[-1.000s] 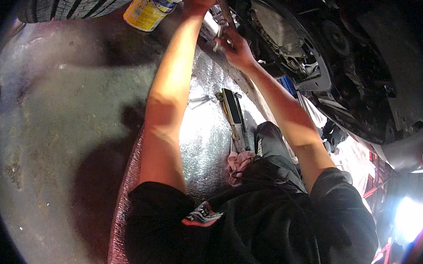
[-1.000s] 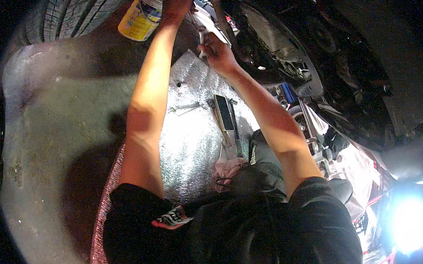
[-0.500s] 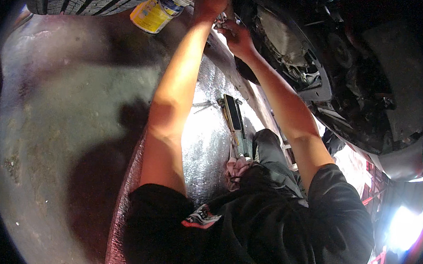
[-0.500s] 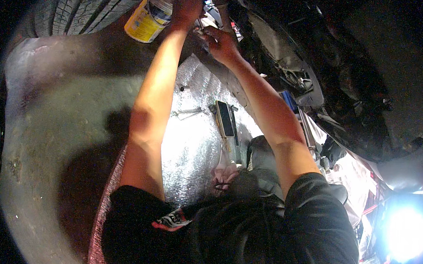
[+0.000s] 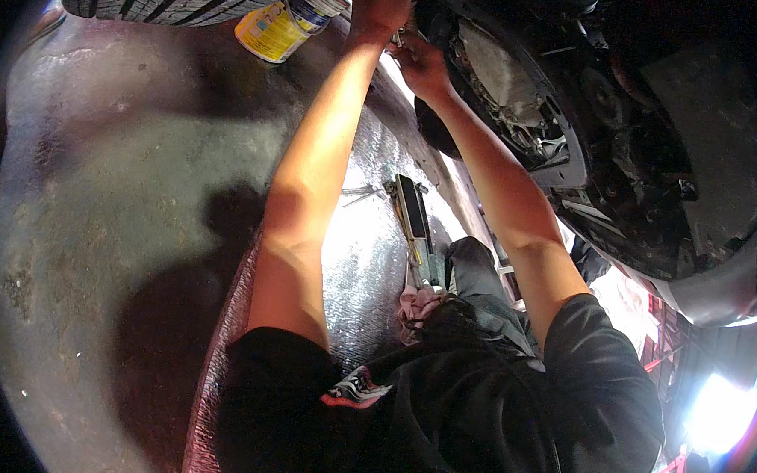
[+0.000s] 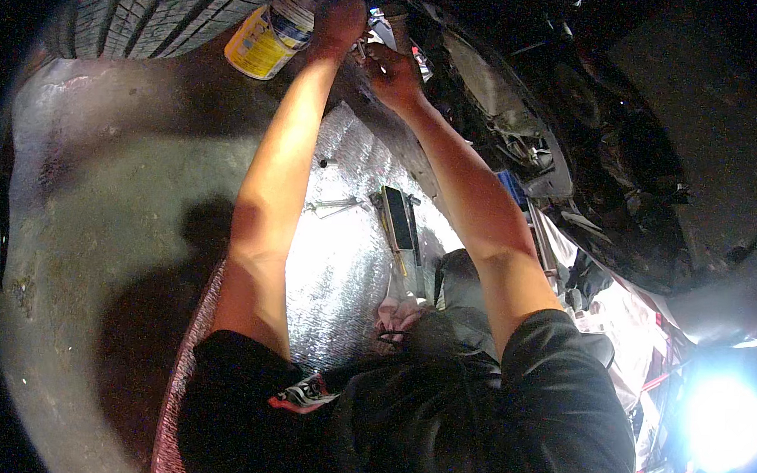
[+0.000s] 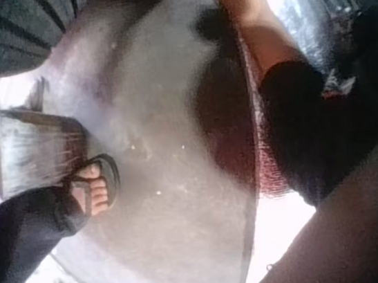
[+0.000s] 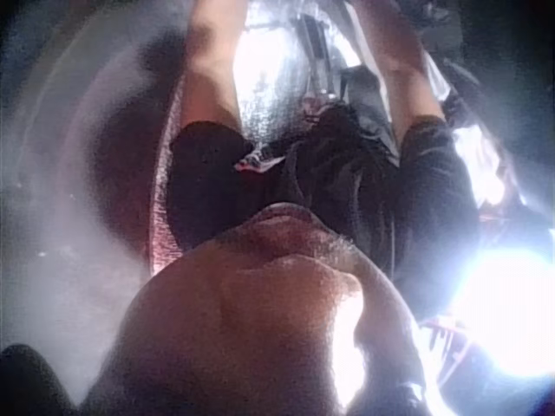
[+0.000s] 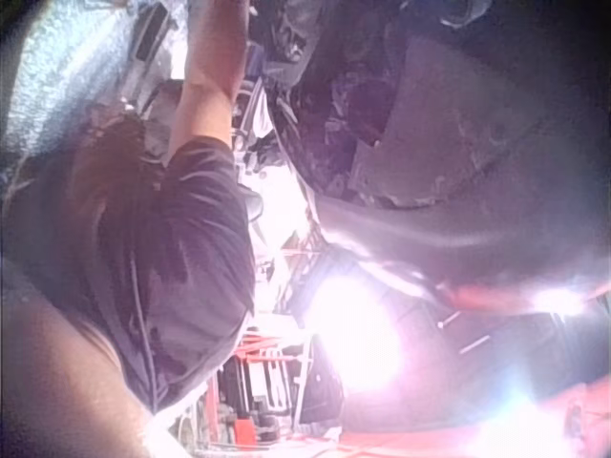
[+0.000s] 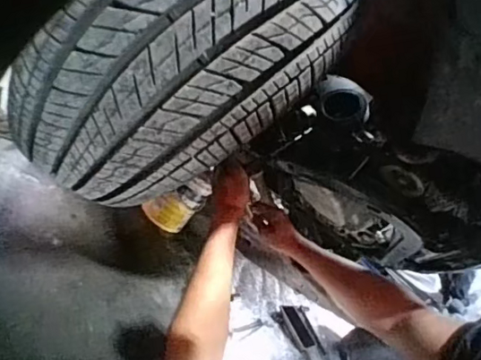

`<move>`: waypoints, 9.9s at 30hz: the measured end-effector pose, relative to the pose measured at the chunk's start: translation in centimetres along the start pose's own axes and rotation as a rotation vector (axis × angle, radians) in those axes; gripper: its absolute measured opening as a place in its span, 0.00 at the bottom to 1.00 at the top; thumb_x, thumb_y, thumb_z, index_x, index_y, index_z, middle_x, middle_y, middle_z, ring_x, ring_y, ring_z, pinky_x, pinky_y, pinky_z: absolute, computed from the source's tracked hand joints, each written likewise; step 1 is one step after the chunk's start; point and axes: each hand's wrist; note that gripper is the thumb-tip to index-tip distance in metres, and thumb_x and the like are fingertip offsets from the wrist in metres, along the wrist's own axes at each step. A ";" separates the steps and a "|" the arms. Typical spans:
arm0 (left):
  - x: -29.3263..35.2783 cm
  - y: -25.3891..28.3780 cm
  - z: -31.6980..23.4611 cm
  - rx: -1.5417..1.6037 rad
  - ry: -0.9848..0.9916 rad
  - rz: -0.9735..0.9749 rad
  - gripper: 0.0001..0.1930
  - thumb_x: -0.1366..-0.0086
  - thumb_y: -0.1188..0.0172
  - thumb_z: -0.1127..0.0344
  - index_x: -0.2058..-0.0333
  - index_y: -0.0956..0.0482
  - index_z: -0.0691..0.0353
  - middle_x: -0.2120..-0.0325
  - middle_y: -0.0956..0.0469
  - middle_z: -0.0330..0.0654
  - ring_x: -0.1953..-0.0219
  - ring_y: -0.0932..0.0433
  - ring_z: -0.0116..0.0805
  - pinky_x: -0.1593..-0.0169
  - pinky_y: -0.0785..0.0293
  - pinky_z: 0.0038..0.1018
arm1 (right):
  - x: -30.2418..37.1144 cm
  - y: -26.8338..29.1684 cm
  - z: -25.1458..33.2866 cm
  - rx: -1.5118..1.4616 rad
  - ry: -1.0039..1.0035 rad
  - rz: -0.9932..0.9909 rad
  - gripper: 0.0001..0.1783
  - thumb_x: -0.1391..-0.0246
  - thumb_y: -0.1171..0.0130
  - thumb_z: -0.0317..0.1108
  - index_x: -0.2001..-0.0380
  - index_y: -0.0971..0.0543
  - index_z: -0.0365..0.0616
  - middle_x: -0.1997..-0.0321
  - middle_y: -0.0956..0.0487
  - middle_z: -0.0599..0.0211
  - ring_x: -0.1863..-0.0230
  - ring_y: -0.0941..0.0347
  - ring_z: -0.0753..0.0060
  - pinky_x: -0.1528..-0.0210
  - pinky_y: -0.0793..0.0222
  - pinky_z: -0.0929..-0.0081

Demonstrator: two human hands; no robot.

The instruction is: The person lies on a protective mat under a raised vehicle and uses a ratchet wrench to tighten bolts on the rear suspension assembly. They manipulate the tool with both hands to secure components near the wheel hub and brake assembly.

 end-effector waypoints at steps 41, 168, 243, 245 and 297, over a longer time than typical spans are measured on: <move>-7.4 11.5 -6.9 0.144 0.302 0.480 0.28 0.46 0.42 0.35 0.63 0.17 0.53 0.69 0.18 0.50 0.65 0.19 0.54 0.60 0.24 0.45 | 1.8 -0.2 0.6 -0.364 -0.161 0.002 0.15 0.33 0.52 0.42 0.67 0.26 0.43 0.76 0.32 0.80 0.74 0.41 0.84 0.70 0.42 0.80; -1.0 6.6 0.5 0.140 0.264 0.154 0.19 0.37 0.46 0.56 0.51 0.25 0.59 0.52 0.24 0.50 0.48 0.27 0.49 0.46 0.31 0.40 | -8.4 3.9 4.5 -1.258 -0.604 -0.218 0.26 0.42 0.41 0.44 0.43 0.33 0.48 0.44 0.32 0.59 0.46 0.36 0.61 0.46 0.35 0.62; -2.7 13.9 -6.5 0.421 0.326 0.334 0.20 0.34 0.49 0.50 0.51 0.22 0.55 0.53 0.23 0.51 0.50 0.25 0.52 0.46 0.30 0.40 | -11.8 2.8 -1.0 -1.043 -0.162 -0.105 0.19 0.35 0.60 0.44 0.50 0.29 0.45 0.52 0.27 0.63 0.54 0.31 0.64 0.53 0.34 0.67; -3.8 13.2 -8.3 0.433 0.304 0.336 0.23 0.33 0.52 0.47 0.48 0.24 0.55 0.51 0.23 0.50 0.48 0.26 0.51 0.45 0.30 0.40 | -13.2 4.7 -7.5 -0.118 0.277 -0.114 0.26 0.35 0.64 0.47 0.38 0.38 0.50 0.35 0.39 0.64 0.36 0.44 0.62 0.35 0.50 0.66; 0.5 11.3 -3.3 0.416 0.390 0.272 0.14 0.36 0.46 0.60 0.55 0.21 0.57 0.55 0.22 0.50 0.50 0.25 0.51 0.46 0.29 0.40 | -15.2 1.2 0.1 -1.070 -0.224 0.121 0.39 0.38 0.60 0.59 0.29 0.54 0.57 0.24 0.59 0.68 0.24 0.64 0.63 0.26 0.64 0.62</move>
Point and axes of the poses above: each hand's wrist, its own x-axis away from the middle knuckle, its own y-axis out of the back of the hand, z = x × y
